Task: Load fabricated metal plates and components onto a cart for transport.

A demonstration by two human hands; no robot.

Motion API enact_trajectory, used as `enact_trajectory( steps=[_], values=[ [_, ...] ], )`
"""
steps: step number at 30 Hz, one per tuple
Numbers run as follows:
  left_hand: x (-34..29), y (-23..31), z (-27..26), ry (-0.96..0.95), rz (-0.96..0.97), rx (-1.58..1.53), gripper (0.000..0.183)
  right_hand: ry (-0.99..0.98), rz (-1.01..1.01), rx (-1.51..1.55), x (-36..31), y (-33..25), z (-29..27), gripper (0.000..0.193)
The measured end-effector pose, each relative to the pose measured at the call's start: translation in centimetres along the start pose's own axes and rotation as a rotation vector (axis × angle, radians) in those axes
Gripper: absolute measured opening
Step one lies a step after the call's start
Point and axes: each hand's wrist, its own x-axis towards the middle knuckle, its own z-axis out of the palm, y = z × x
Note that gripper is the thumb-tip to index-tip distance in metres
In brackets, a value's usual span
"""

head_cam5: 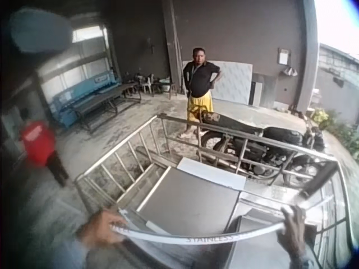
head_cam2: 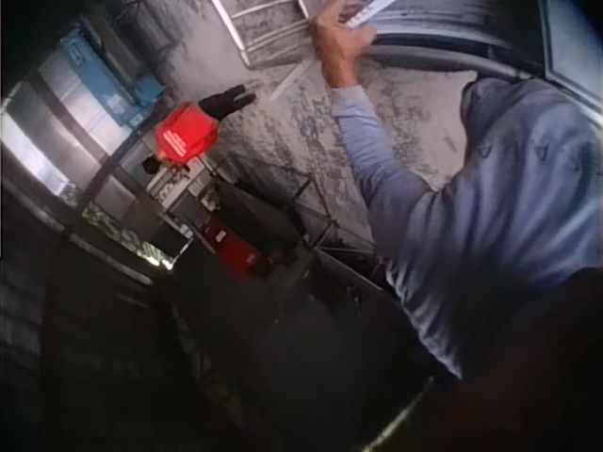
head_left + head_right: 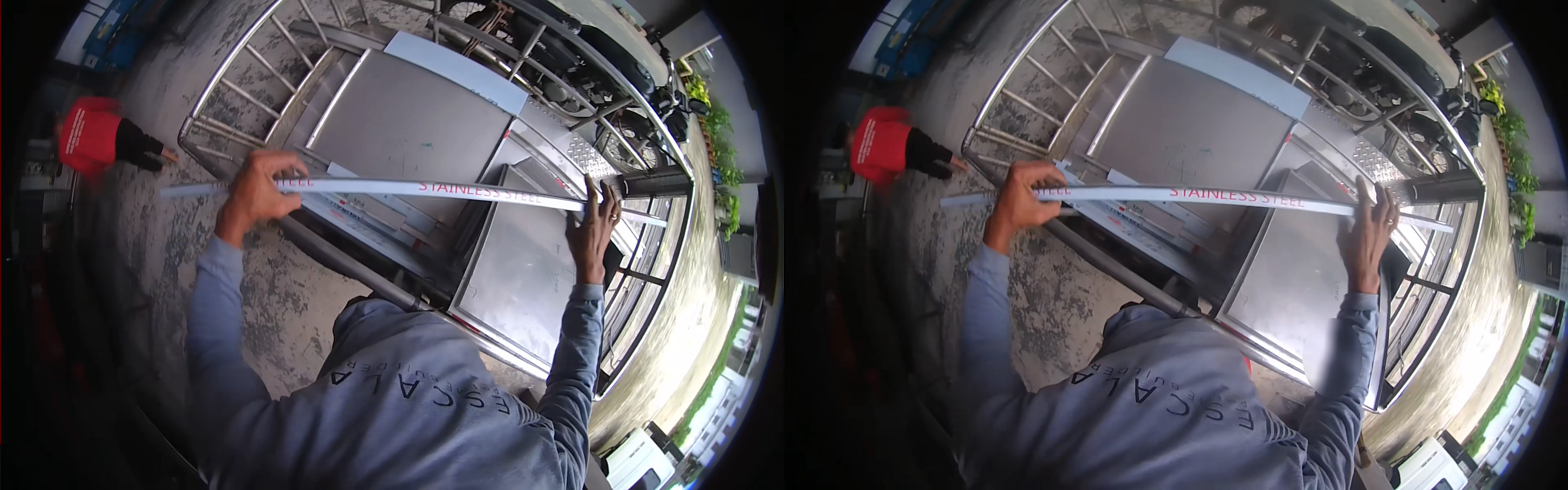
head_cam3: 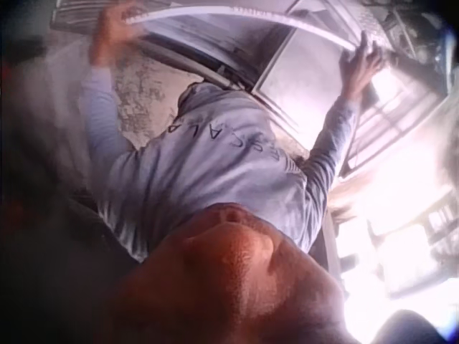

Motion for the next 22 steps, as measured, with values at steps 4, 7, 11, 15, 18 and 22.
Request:
enact_trajectory(
  steps=[4, 7, 11, 15, 18, 22],
  values=[
    [2.7, -3.5, -3.4, 0.092, 0.182, 0.15, 0.042, -0.17, -0.088, 0.245, 1.3, 1.2, 2.4, 0.032],
    [1.6, -2.7, -11.2, 0.179, 0.097, 0.47, 0.057, -0.16, -0.154, 0.443, 3.5, -4.9, 6.8, 0.034],
    [-1.1, -5.5, -21.9, 0.193, -0.012, 1.165, 0.045, -0.112, -0.124, 0.588, 6.4, -17.0, 11.9, 0.032],
    [1.6, -2.8, -16.3, 0.044, -0.06, 0.981, 0.037, -0.185, -0.118, 0.733, 4.4, -28.9, 15.9, 0.03],
    [1.2, -9.6, -13.3, -0.052, -0.084, 0.915, 0.034, -0.379, -0.111, 0.862, 0.0, -33.5, 19.5, 0.033],
    [2.6, -16.1, -8.2, -0.284, -0.029, 0.839, 0.033, -1.066, -0.001, 0.993, -4.8, -34.3, 23.5, 0.062]
  ],
)
